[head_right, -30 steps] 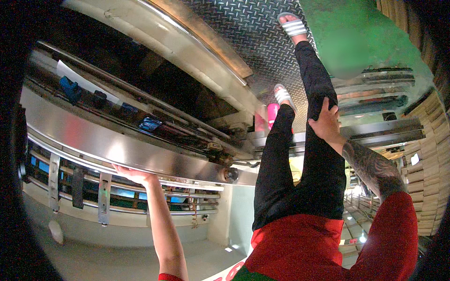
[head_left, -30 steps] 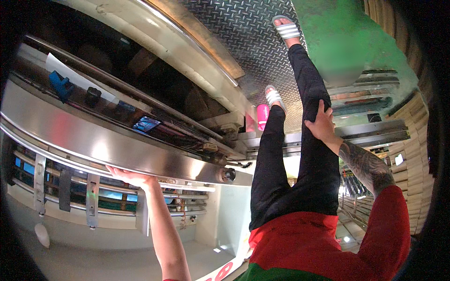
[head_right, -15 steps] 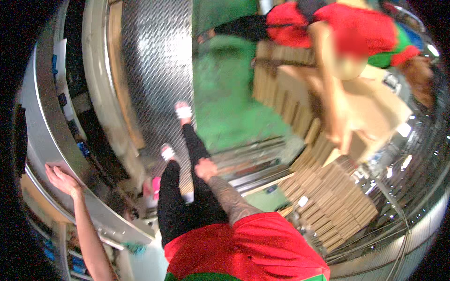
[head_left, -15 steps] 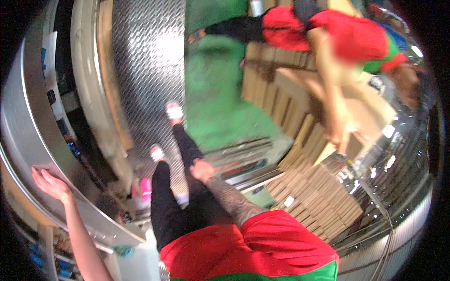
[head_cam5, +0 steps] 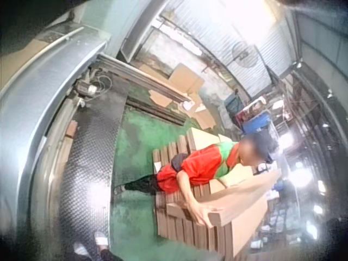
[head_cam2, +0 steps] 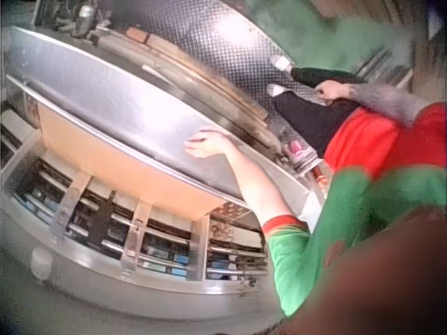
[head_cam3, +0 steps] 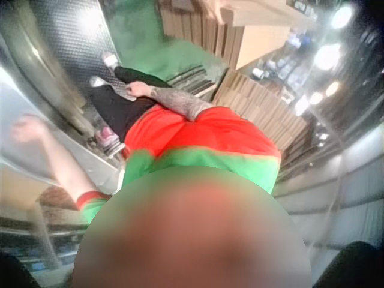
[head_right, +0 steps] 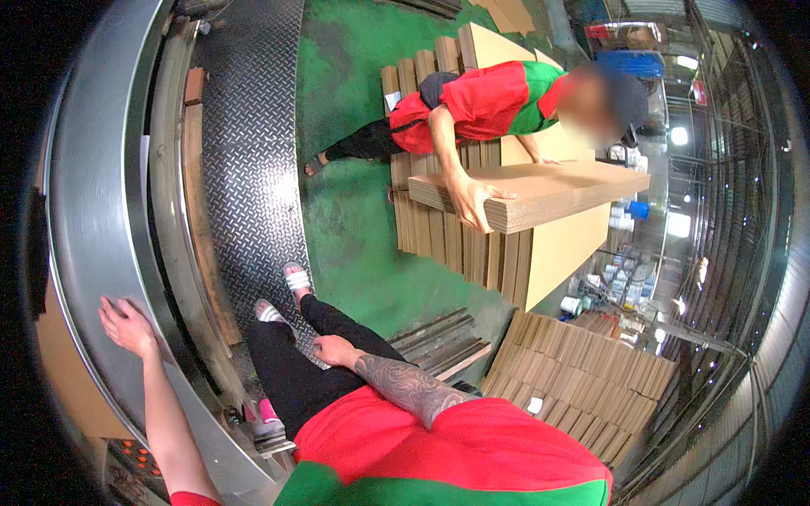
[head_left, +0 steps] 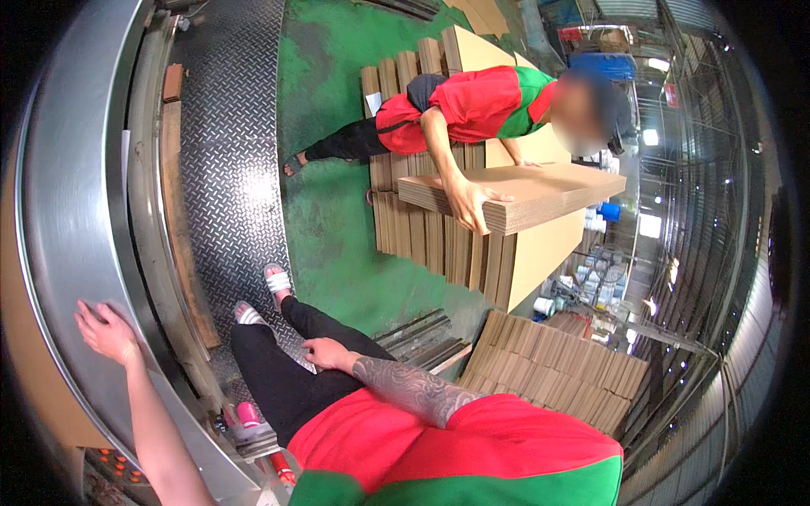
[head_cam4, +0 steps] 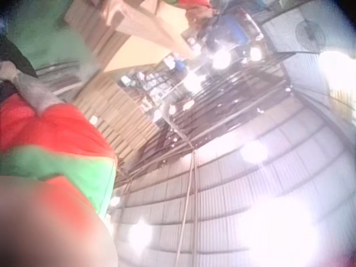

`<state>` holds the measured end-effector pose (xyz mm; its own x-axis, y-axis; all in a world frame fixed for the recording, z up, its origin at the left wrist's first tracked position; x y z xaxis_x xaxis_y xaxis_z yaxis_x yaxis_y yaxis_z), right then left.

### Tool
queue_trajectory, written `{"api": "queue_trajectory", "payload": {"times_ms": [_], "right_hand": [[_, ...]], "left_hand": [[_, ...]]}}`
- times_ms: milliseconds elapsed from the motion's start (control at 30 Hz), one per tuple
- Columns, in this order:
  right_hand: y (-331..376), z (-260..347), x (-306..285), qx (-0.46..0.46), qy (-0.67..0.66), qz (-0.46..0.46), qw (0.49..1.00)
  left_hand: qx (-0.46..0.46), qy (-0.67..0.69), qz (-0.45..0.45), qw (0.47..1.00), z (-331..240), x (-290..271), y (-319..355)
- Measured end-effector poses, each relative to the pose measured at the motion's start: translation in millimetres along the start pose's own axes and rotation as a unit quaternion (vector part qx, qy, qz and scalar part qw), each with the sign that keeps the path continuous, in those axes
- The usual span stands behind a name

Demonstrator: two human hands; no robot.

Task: The person feeds flat cardboard sheets into a machine one at a time, aligning them on a metal guide and pushing them through rollers. A coworker stacks the processed sheets nearby.

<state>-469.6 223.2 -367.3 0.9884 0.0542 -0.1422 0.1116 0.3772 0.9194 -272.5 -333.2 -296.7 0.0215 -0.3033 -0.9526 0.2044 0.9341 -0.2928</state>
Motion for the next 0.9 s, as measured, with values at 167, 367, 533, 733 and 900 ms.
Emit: {"api": "queue_trajectory", "payload": {"times_ms": [167, 367, 533, 733, 900], "right_hand": [[27, -13, -6, -0.023, 0.077, 0.061, 0.995], [38, -57, -63, 0.098, 0.201, 0.025, 0.974], [72, -94, -70, 0.169, 0.133, 0.027, 0.976], [77, -109, -62, 0.109, 0.137, -0.042, 0.984], [85, -118, -64, 0.046, 0.132, -0.102, 0.985]], "left_hand": [[-0.017, 0.002, 0.007, 1.0, -3, -1, 1], [-0.024, 0.0, 0.01, 1.0, -8, -8, 0], [-0.032, 0.007, 0.003, 0.999, -7, -9, -2], [-0.026, 0.004, 0.001, 1.0, -4, -6, -3], [-0.009, -0.001, 0.01, 1.0, 2, 12, -3]]}}
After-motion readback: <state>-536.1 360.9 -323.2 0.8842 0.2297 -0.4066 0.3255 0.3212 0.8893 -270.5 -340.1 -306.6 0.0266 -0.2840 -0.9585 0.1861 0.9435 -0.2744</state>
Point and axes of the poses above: each hand's wrist, its own y-axis away from the middle knuckle, its own x-axis out of the palm, z = x × y, the point moved 8 cm from there along -y, towards the middle knuckle, and after that the axes turned 10 degrees about -y, right-handed, at the moved point
